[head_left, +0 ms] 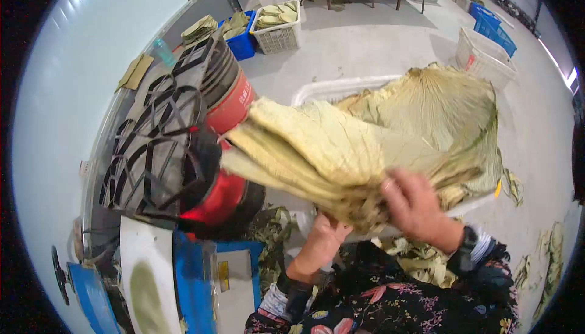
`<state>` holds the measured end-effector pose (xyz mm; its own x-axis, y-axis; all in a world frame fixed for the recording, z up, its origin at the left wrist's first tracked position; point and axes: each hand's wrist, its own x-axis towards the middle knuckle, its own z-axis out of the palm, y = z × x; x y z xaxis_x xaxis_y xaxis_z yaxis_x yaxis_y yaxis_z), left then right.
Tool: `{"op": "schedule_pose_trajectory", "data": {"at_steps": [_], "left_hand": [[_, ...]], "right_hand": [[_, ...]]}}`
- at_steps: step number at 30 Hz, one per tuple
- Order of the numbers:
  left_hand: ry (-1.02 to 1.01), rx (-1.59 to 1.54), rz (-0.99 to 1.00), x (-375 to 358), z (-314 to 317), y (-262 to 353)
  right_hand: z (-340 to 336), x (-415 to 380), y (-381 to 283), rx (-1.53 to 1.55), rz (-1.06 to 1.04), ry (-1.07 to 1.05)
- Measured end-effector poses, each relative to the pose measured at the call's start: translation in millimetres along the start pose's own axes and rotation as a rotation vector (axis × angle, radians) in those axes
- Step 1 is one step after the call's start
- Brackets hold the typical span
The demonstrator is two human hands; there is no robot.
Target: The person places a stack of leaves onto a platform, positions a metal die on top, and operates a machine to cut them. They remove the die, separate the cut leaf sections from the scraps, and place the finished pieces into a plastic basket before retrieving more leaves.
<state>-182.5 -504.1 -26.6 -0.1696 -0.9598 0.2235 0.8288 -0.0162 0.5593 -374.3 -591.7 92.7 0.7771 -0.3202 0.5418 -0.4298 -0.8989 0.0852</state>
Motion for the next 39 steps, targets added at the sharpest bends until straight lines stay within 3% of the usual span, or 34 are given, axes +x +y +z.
{"op": "schedule_pose_trajectory", "data": {"at_steps": [2, 4, 6, 8, 10, 12, 15, 16, 17, 18, 20, 22, 24, 26, 27, 28, 29, 30, 32, 34, 35, 37, 38, 39], "left_hand": [[0.285, -0.091, -0.085, -38, 34, 13], [0.374, -0.114, -0.079, -89, 17, -3], [0.699, -0.151, -0.261, -133, -8, -19], [0.743, -0.208, -0.239, -152, -4, -26], [0.852, -0.04, -0.157, -164, -1, -32], [0.838, -0.079, -0.13, -173, 9, -27], [0.887, 0.465, -0.096, -187, 5, -13], [0.871, 0.463, -0.088, -184, 12, 0], [0.847, 0.534, 0.021, -179, 22, 16], [0.822, 0.609, 0.129, -173, 36, 36], [0.849, 0.969, 0.091, -147, 98, 90], [0.874, 1.122, 0.119, -130, 135, 123], [0.474, 1.59, 0.372, -107, 150, 154], [0.45, 1.838, 0.366, -82, 164, 161], [0.496, 2.305, 0.086, -65, 177, 162], [0.308, 2.55, 0.247, -51, 176, 155], [0.299, 2.695, 0.287, -47, 159, 142], [0.285, 2.84, 0.332, -45, 145, 130], [-0.268, 2.791, 0.597, -57, 143, 114], [-0.724, 2.219, 0.522, -85, 136, 106], [-0.747, 2.204, 0.506, -104, 124, 100], [0.153, 1.31, -0.13, -131, 82, 93], [0.361, 0.637, -0.064, -127, 57, 89], [0.316, 0.399, 0.024, -121, 38, 96]], "right_hand": [[15, -36, -59, 0.165, -0.022, -0.222], [38, -67, -104, 0.384, -0.028, -0.257], [53, -87, -139, 0.396, -0.042, -0.252], [57, -97, -160, 0.477, -0.112, -0.274], [53, -97, -173, 0.507, -0.128, -0.284], [49, -96, -181, 0.551, -0.278, -0.315], [50, -83, -190, 0.671, -0.252, -0.237], [49, -76, -193, 0.789, -0.196, -0.15], [41, -64, -193, 0.711, -0.201, -0.172], [29, -46, -194, 0.701, -0.203, -0.161], [3, -10, -198, 0.797, -0.021, -0.063], [-6, 16, -201, 0.9, 0.007, 0.074], [-12, 44, -201, 1.007, 0.03, 0.214], [-17, 69, -197, 1.296, 0.191, 0.467], [-9, 75, -194, 1.47, 0.288, 0.467], [5, 78, -188, 1.643, 0.383, 0.458], [15, 77, -178, 1.725, 0.73, 0.398], [24, 80, -167, 2.089, 0.843, 0.569], [31, 76, -153, 2.208, 0.981, 0.779], [42, 70, -133, 2.3, 1.082, 0.775], [45, 65, -124, 2.393, 1.178, 0.776], [45, 54, -113, 2.412, 1.271, 0.762], [45, 47, -111, 2.444, 1.332, 0.684], [43, 43, -114, 2.375, 1.434, 0.648]]}}
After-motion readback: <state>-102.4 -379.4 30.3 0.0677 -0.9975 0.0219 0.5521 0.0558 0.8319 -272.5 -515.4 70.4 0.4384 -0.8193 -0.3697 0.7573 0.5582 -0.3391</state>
